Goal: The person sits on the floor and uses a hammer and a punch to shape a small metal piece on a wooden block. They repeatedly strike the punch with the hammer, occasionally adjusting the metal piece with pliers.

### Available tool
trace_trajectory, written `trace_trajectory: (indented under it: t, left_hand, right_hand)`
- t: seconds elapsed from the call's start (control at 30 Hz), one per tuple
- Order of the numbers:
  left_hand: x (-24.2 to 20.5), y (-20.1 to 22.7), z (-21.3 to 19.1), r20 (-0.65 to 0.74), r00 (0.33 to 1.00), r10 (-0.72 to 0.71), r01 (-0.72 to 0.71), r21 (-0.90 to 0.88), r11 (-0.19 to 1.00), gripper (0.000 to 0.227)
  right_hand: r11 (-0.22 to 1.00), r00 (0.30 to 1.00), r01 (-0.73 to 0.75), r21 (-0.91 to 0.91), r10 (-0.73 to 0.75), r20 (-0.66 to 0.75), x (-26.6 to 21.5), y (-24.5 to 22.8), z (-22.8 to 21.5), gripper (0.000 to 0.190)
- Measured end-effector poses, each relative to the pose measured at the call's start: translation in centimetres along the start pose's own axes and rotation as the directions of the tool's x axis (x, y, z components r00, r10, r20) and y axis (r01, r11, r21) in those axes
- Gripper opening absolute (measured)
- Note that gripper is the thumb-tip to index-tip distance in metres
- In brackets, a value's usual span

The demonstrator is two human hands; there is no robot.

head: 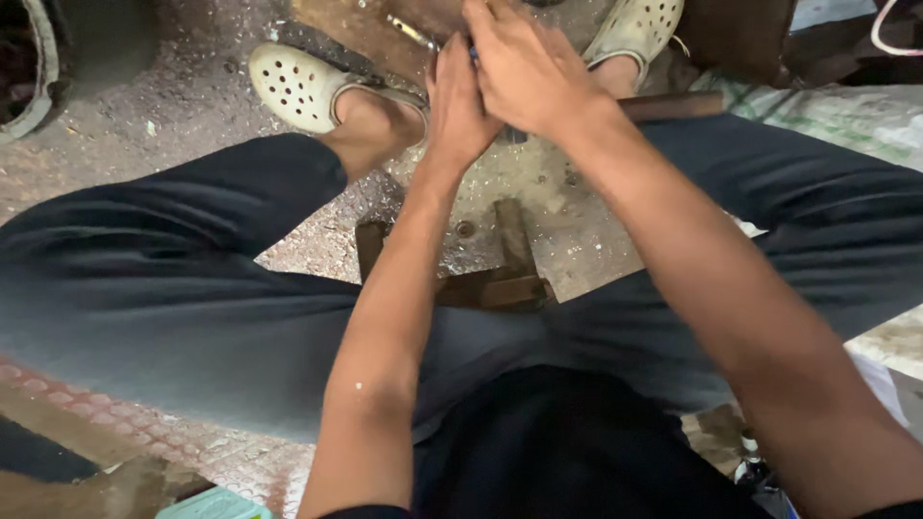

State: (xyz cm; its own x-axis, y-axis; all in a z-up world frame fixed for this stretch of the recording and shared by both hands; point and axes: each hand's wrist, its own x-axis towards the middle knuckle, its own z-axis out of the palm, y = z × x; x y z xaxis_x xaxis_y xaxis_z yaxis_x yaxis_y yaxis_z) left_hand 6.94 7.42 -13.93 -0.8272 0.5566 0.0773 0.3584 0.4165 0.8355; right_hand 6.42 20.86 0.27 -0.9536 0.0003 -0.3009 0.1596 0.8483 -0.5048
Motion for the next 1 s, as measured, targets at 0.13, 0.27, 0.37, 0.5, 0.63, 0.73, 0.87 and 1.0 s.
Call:
trace_trajectory:
  t: [0.13, 0.27, 0.37, 0.5, 0.63, 0.73, 0.87, 1.0]
  left_hand:
    - [-0.5, -1.1, 2.9, -0.024, 0.981, -0.193, 0.191, -0.072, 0.979, 0.044]
    - [-0.3, -0.6, 5.3, 0.076, 0.866, -0.495, 0.168, -0.975, 0.144, 0.037]
    - [0.0, -0.1, 5.3, 0.001, 0.892, -0.452, 0.203, -0.894, 0.4, 0.029]
    - [1.2, 0.5, 3.8, -0.212, 0.955, -0.206, 0.147, -0.266, 0.953, 0.023]
    - [1.6, 1.1, 3.4, -0.235, 0.957, -0.172, 0.136, -0.161, 0.978, 0.03]
    - [1.9, 1.0, 3.9, -0.189, 0.956, -0.225, 0.198, -0.153, 0.968, 0.031]
    - [1.1, 0.5, 4.3, -0.23, 0.941, -0.25, 0.214, -0.171, 0.962, 0.021]
    - [1.1, 0.1, 4.0, -0.228, 0.923, -0.311, 0.257, -0.237, 0.937, 0.022]
  right_hand:
    - [1.0, 0.997, 0.021, 0.016, -0.02, -0.069, -0.2, -1.1, 0.2, 0.05]
    - [0.994, 0.994, -0.11, 0.022, 0.11, 0.027, -0.1, -1.2, 1.7, 0.054]
    - [0.993, 0.996, -0.065, 0.096, 0.071, -0.056, -0.9, 0.2, 2.7, 0.066]
    - [0.923, 0.976, -0.157, 0.352, 0.2, -0.089, -3.0, 5.2, 1.3, 0.077]
    - [0.925, 0.927, -0.36, -0.121, 0.369, 0.065, -8.9, 13.0, 0.9, 0.068]
    - [0.814, 0.791, -0.26, -0.52, 0.488, 0.369, -12.2, 16.4, 5.4, 0.065]
    - [0.75, 0.94, -0.001, -0.662, 0.225, 0.255, -13.1, 16.9, 10.9, 0.033]
    - [0.88, 0.814, -0.175, -0.441, 0.382, 0.438, -12.3, 15.4, 7.8, 0.024]
